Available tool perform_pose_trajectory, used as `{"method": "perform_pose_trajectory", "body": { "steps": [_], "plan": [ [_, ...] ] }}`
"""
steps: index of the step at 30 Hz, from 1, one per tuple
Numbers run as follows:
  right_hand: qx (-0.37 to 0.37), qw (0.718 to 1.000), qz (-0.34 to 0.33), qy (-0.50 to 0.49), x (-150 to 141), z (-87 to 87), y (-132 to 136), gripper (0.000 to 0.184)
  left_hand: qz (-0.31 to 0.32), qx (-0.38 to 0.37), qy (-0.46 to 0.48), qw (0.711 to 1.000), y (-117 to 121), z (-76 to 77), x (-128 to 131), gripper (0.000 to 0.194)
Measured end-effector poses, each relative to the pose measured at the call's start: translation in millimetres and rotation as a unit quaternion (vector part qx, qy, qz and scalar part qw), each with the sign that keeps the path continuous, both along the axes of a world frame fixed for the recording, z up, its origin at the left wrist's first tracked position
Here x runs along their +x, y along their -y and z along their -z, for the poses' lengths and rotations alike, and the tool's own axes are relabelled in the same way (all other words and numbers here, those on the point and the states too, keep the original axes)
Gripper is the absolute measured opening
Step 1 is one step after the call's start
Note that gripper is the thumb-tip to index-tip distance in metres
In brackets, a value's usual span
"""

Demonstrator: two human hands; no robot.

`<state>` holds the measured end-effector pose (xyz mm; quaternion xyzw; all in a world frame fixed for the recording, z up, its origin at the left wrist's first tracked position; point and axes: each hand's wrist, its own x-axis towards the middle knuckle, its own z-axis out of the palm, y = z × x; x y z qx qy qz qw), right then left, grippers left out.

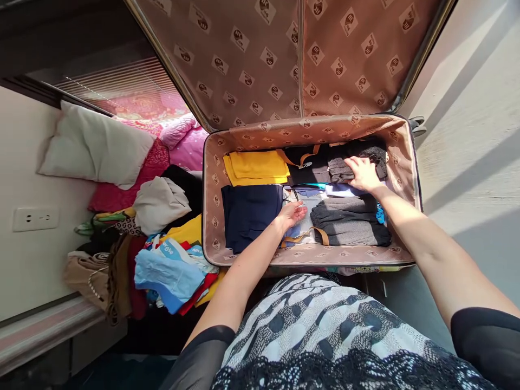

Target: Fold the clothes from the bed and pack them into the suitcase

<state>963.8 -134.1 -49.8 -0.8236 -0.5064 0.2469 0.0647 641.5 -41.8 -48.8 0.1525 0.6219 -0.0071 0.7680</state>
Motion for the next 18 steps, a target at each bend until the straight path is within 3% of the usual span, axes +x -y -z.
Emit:
{"method": "perform_pose_trajectory", "body": {
  "steps": [3, 6, 13, 18],
  "plan": [
    [-0.028, 0.989, -0.114, 0.089, -9.4, 0.8, 10.7, 0.095, -0.005, -0.008, 0.000, 1.000, 1.4, 2.4, -1.7, 0.006],
    [-0.036, 0.984, -0.127, 0.123, -6.9, -0.4, 9.6, 0.092, -0.006, -0.012, -0.002, 1.000, 3.0, 2.8, -1.8, 0.009],
    [-0.053, 0.992, -0.074, 0.093, 8.1, -4.9, -14.1, 0.075, -0.005, -0.010, -0.008, 1.000, 4.9, 2.6, -1.8, 0.018],
    [-0.024, 0.997, 0.070, 0.032, 21.0, -16.0, -33.5, 0.057, -0.008, -0.010, -0.012, 1.000, 3.0, 0.5, -4.7, 0.014]
  ]
}}
